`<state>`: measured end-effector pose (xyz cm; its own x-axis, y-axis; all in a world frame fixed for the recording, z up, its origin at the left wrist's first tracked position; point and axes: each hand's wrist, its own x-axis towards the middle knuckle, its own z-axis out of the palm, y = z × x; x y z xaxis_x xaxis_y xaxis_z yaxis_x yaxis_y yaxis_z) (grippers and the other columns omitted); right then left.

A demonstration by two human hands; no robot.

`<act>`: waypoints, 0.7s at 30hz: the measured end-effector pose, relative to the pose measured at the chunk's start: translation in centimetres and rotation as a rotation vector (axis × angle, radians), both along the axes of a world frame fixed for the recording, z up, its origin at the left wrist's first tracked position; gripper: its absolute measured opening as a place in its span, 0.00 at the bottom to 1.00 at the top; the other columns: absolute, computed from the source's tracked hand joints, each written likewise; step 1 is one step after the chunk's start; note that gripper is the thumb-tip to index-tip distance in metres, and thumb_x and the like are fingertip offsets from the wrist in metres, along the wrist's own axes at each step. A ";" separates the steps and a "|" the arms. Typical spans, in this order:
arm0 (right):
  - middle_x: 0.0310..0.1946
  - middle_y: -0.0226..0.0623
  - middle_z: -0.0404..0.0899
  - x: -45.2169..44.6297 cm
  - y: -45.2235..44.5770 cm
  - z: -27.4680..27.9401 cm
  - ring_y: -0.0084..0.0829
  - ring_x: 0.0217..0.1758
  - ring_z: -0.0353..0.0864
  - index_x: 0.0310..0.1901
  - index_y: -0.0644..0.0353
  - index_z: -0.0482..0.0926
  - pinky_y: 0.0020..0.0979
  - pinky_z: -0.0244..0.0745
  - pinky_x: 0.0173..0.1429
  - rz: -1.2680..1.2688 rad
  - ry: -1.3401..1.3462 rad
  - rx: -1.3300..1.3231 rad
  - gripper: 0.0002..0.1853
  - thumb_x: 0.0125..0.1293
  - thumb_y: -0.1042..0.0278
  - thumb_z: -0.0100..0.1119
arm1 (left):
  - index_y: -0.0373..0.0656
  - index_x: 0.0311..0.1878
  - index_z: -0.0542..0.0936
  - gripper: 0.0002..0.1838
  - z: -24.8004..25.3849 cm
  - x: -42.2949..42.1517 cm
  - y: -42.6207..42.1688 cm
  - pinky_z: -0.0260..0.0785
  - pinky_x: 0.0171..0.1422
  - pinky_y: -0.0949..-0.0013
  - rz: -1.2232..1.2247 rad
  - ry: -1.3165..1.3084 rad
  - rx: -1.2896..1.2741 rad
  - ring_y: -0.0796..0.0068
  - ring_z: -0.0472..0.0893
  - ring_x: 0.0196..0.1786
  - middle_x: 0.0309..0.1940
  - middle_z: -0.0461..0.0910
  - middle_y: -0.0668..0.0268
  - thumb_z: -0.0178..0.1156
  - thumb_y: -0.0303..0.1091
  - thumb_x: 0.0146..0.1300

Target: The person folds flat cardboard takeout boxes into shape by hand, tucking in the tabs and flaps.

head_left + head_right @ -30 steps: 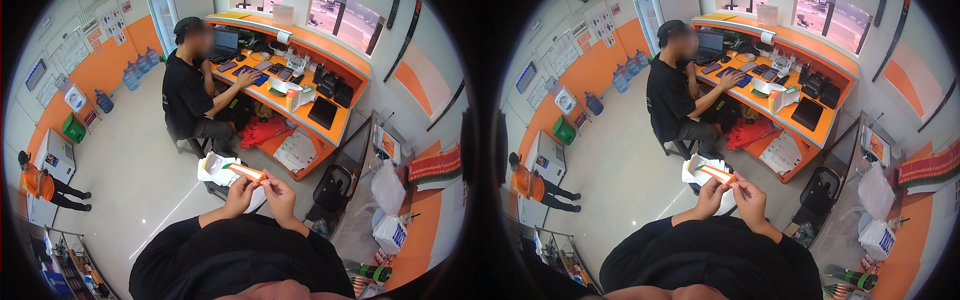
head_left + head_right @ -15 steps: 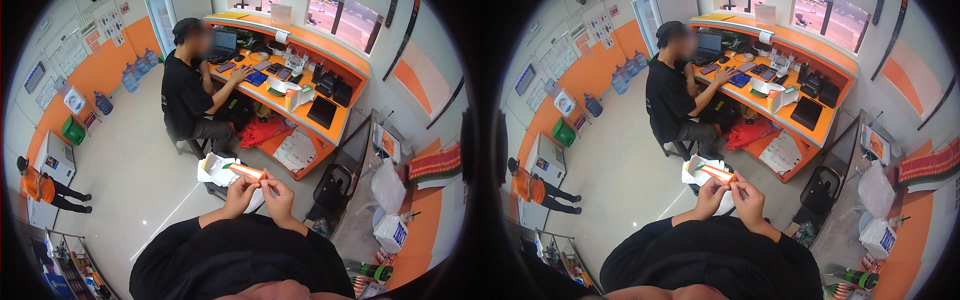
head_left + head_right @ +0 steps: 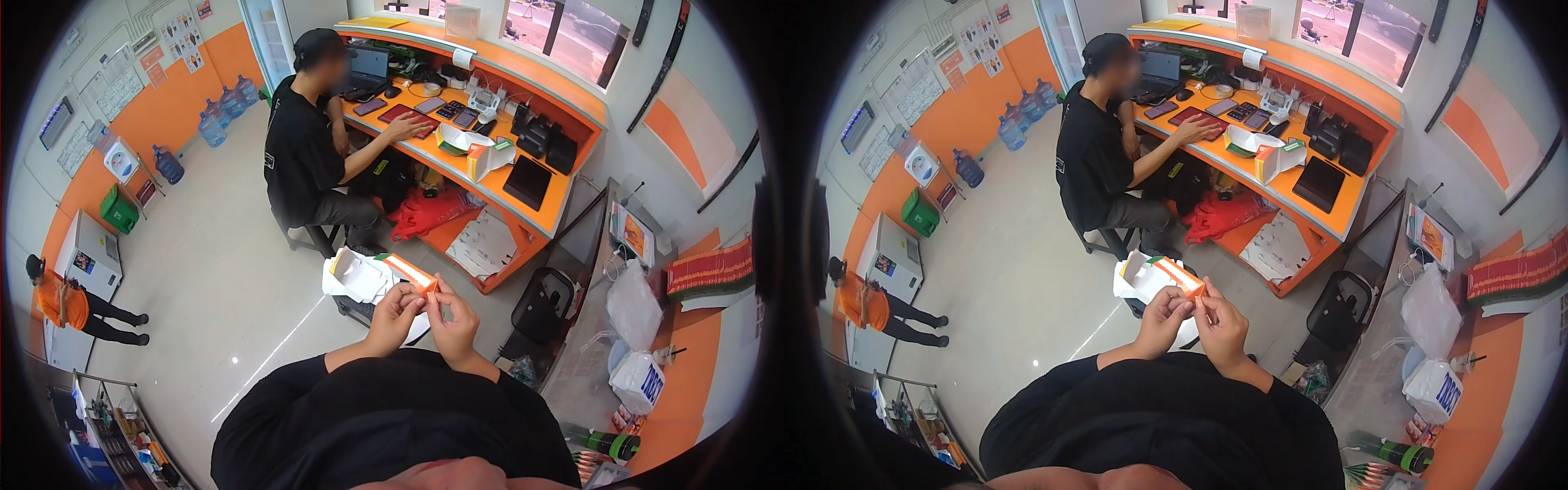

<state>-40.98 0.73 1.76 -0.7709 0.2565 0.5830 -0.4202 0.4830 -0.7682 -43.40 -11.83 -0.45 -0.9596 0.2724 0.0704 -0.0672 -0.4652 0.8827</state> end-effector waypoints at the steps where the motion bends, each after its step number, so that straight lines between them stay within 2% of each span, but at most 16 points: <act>1: 0.51 0.55 0.83 -0.1 0.0 -0.1 0.34 0.43 0.89 0.36 0.69 0.80 0.27 0.82 0.40 -0.009 0.009 -0.002 0.04 0.62 0.79 0.65 | 0.33 0.49 0.74 0.06 0.0 -0.2 -0.1 0.76 0.60 0.69 0.000 0.000 0.001 0.77 0.82 0.47 0.41 0.82 0.64 0.55 0.24 0.73; 3: 0.51 0.55 0.83 -0.1 0.1 -0.6 0.35 0.45 0.89 0.36 0.69 0.80 0.28 0.82 0.44 0.011 -0.043 -0.048 0.03 0.62 0.79 0.65 | 0.33 0.50 0.75 0.08 -0.4 -0.8 -0.6 0.76 0.61 0.69 -0.079 -0.129 -0.006 0.78 0.82 0.48 0.42 0.82 0.64 0.56 0.27 0.73; 5: 0.51 0.56 0.83 -0.1 0.1 -1.5 0.37 0.48 0.88 0.36 0.69 0.80 0.29 0.82 0.47 0.032 -0.097 -0.095 0.03 0.63 0.79 0.64 | 0.34 0.51 0.76 0.09 -1.1 -1.2 -0.6 0.75 0.61 0.69 -0.095 -0.142 0.010 0.77 0.82 0.49 0.44 0.82 0.63 0.56 0.29 0.73; 7: 0.51 0.55 0.83 -0.3 0.1 -2.3 0.38 0.52 0.87 0.37 0.69 0.81 0.30 0.80 0.53 0.081 -0.131 -0.291 0.03 0.64 0.78 0.64 | 0.34 0.52 0.76 0.10 -1.6 -1.4 -0.6 0.75 0.61 0.69 -0.112 -0.156 0.027 0.77 0.82 0.49 0.46 0.82 0.62 0.57 0.31 0.73; 10: 0.51 0.55 0.83 -0.1 0.1 -1.9 0.38 0.53 0.86 0.38 0.69 0.81 0.30 0.79 0.55 0.090 -0.155 -0.294 0.03 0.64 0.78 0.63 | 0.35 0.51 0.77 0.10 -1.6 -1.1 -0.4 0.74 0.62 0.68 -0.090 -0.096 0.007 0.77 0.81 0.51 0.46 0.82 0.64 0.57 0.31 0.73; 12: 0.51 0.56 0.83 -0.1 0.0 -1.9 0.38 0.54 0.86 0.38 0.69 0.82 0.31 0.79 0.55 0.085 -0.144 -0.293 0.03 0.64 0.78 0.63 | 0.35 0.51 0.76 0.09 -1.2 -0.8 -0.3 0.72 0.63 0.68 -0.048 0.026 -0.065 0.76 0.81 0.52 0.47 0.82 0.64 0.57 0.29 0.73; 14: 0.51 0.56 0.83 -0.2 0.0 -2.0 0.38 0.54 0.85 0.38 0.69 0.82 0.31 0.79 0.55 0.078 -0.133 -0.291 0.03 0.64 0.78 0.63 | 0.35 0.51 0.76 0.09 -1.1 -0.7 -0.3 0.72 0.63 0.68 -0.048 0.034 -0.075 0.76 0.80 0.52 0.47 0.82 0.64 0.58 0.29 0.72; 16: 0.51 0.57 0.83 -0.2 0.0 -2.2 0.32 0.49 0.87 0.37 0.69 0.81 0.28 0.80 0.50 0.074 -0.111 -0.236 0.03 0.64 0.79 0.64 | 0.35 0.51 0.76 0.09 -1.1 -0.6 -0.4 0.71 0.63 0.68 -0.045 0.041 -0.086 0.75 0.80 0.53 0.48 0.81 0.63 0.58 0.28 0.72; 17: 0.51 0.57 0.83 -0.1 0.0 -2.0 0.32 0.49 0.87 0.37 0.69 0.81 0.28 0.80 0.50 0.074 -0.111 -0.235 0.03 0.64 0.79 0.64 | 0.34 0.52 0.76 0.09 -1.1 -0.7 -0.5 0.72 0.63 0.68 -0.055 0.038 -0.069 0.76 0.80 0.53 0.48 0.81 0.63 0.57 0.26 0.72; 19: 0.52 0.55 0.83 0.3 -0.1 -1.5 0.25 0.43 0.86 0.37 0.70 0.81 0.23 0.80 0.44 0.106 -0.145 -0.278 0.03 0.63 0.80 0.65 | 0.33 0.52 0.75 0.09 -1.2 -0.7 -0.6 0.72 0.63 0.68 -0.065 0.035 -0.051 0.76 0.80 0.53 0.47 0.81 0.62 0.56 0.24 0.72; 21: 0.52 0.55 0.83 0.3 0.0 -1.4 0.22 0.41 0.85 0.37 0.70 0.81 0.22 0.80 0.41 0.106 -0.125 -0.243 0.03 0.63 0.80 0.65 | 0.33 0.54 0.75 0.10 -1.5 -0.7 -0.8 0.72 0.64 0.67 -0.083 0.043 -0.044 0.74 0.80 0.54 0.49 0.81 0.61 0.55 0.23 0.72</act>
